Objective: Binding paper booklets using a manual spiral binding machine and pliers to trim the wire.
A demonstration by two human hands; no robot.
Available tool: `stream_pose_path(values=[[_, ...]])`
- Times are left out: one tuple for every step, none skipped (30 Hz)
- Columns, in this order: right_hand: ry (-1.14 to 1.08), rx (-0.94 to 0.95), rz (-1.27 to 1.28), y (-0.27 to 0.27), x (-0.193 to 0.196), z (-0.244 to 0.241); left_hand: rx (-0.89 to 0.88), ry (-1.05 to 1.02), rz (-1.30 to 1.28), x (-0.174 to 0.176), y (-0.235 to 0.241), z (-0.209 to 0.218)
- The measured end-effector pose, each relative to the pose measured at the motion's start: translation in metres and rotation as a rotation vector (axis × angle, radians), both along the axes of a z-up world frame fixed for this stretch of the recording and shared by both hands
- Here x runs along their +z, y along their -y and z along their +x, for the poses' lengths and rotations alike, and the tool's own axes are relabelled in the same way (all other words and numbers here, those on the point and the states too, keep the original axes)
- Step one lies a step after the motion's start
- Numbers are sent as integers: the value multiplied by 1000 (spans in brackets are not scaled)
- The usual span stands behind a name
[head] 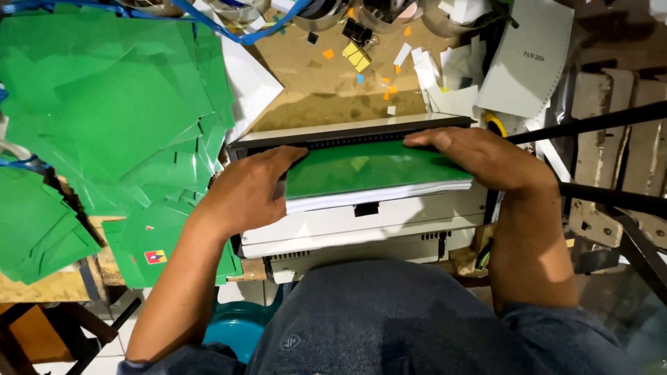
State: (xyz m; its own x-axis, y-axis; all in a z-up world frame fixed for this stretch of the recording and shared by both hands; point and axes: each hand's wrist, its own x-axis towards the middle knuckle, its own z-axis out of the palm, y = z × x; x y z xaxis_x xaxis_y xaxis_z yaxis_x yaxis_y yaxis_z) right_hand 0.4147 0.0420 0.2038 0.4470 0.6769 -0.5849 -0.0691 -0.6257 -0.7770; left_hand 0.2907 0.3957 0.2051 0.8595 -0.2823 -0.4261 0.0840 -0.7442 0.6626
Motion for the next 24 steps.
stream_pose_path(values=[[2, -3, -1, 1, 1, 0, -3, 2, -1, -2, 3, 1], [-2, -36, -78, 1, 0, 0, -8, 38, 16, -3, 6, 0], [-7, -68, -154, 0, -1, 0, -13, 74, 33, -4, 8, -1], [-4, -66, -151, -2, -1, 0, -11, 76, 36, -6, 2, -2], [12, -49, -113, -4, -1, 0, 0, 7, -16, -8, -3, -3], [24, -34, -79, -4, 0, -1, 8, -66, -73, -11, -7, -5], [23, -34, -79, -7, 0, -2, 7, -66, -73, -15, -9, -6], [34, -29, -70, -9, 1, -3, 16, -61, -72, -19, -10, -7], [44, -23, -61, -10, 2, -4, 25, -56, -71, -24, -12, -8], [45, -25, -61, -5, 0, -5, 23, -55, -71, -23, -8, -7], [43, -51, -71, -1, -1, -6, 22, -62, -99, -22, -6, -6], [42, -69, -72, 0, -4, -5, 30, -66, -119, -19, -6, -6], [44, -65, -65, -3, -2, -3, 35, -64, -112, -12, -6, -3], [33, -54, -63, -5, 1, -2, 33, -57, -99, -5, -5, -2], [22, -43, -61, -6, 2, -2, 31, -51, -86, 1, -3, -1], [22, -43, -61, -9, 0, -2, 31, -52, -87, -3, -7, -3], [25, -13, -32, -12, -3, -3, 32, -53, -66, -7, -11, -6], [28, 12, -5, -13, -6, -4, 27, -53, -49, -12, -14, -7], [28, 6, -9, -10, -6, -4, 21, -54, -53, -11, -12, -5], [30, -8, -11, -7, -6, -4, 29, -60, -63, -11, -11, -5], [32, -21, -13, -4, -7, -4, 37, -67, -72, -10, -10, -4], [34, -18, -10, 1, -8, -3, 40, -65, -69, -14, -6, -3], [44, -25, -15, 6, -9, -3, 22, -50, -83, -17, -3, -2], [48, -27, -18, 10, -11, -3, 8, -40, -95, -21, 0, -3]])
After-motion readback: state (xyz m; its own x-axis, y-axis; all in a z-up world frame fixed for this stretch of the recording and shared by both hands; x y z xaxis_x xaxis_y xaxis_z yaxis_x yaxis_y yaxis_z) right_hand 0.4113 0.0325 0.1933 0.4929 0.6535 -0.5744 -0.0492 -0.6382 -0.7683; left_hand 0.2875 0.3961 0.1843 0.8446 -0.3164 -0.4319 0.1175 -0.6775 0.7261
